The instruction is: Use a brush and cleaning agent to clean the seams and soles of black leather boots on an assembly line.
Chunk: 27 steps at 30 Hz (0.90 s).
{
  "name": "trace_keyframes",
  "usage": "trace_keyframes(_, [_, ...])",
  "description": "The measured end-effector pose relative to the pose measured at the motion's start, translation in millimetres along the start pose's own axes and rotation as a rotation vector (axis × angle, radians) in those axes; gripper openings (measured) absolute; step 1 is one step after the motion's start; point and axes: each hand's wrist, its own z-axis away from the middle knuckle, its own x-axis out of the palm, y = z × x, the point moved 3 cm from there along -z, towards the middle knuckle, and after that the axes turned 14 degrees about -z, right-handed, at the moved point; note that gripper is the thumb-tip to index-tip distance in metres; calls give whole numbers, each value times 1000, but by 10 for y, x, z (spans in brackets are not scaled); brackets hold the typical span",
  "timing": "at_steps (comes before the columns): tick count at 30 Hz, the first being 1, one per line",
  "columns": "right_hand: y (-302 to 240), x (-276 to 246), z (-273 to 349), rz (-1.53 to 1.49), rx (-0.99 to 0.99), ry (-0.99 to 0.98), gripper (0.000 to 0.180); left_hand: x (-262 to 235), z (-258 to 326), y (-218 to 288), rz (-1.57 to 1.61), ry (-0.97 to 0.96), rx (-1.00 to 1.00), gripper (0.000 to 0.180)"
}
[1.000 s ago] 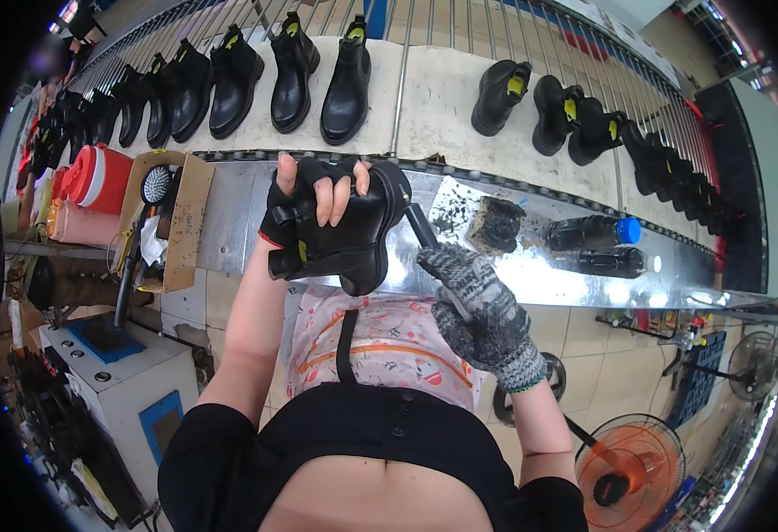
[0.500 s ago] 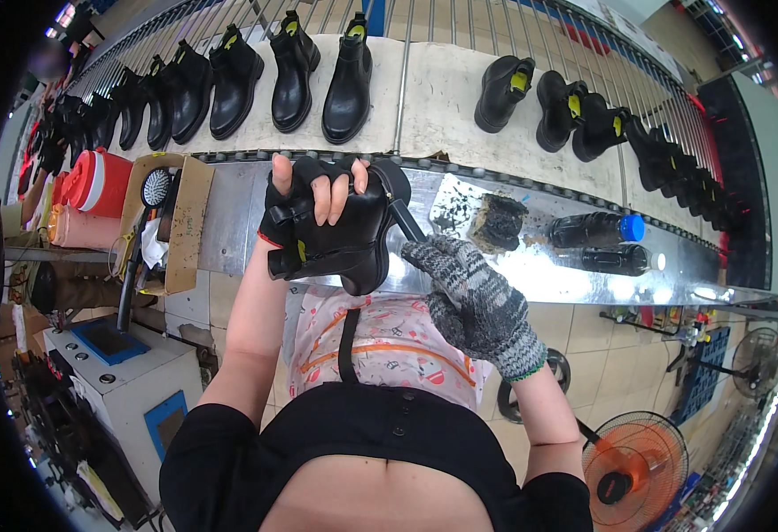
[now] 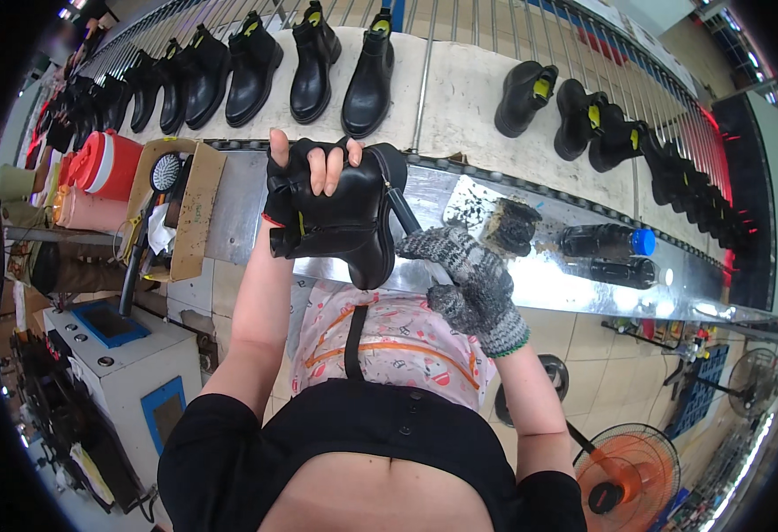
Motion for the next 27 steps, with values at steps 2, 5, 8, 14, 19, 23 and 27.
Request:
trace_keyframes(2, [125, 112, -11, -51, -30, 13, 70, -81, 29, 18, 40, 45, 16, 79])
trace_keyframes(5, [227, 274, -53, -104, -44, 26, 66, -246, 104, 45, 77, 84, 40, 77])
trace_keyframes(8, [332, 399, -75, -89, -69, -1, 61, -314, 153, 101, 95, 133, 75, 74])
trace_keyframes(14, [500, 503, -41, -151, -96, -46, 36, -489, 216, 89, 110, 154, 108, 74])
trace_keyframes(19, [483, 521, -45, -203, -94, -1, 66, -574, 257, 64, 128, 206, 105, 75])
trace_keyframes(23, [529, 475, 0, -204, -10, -38, 67, -618, 282, 71, 122, 220, 113, 74])
trace_keyframes(27, [582, 392, 48, -278, 65, -123, 38, -646, 281, 75, 139, 188, 123, 73])
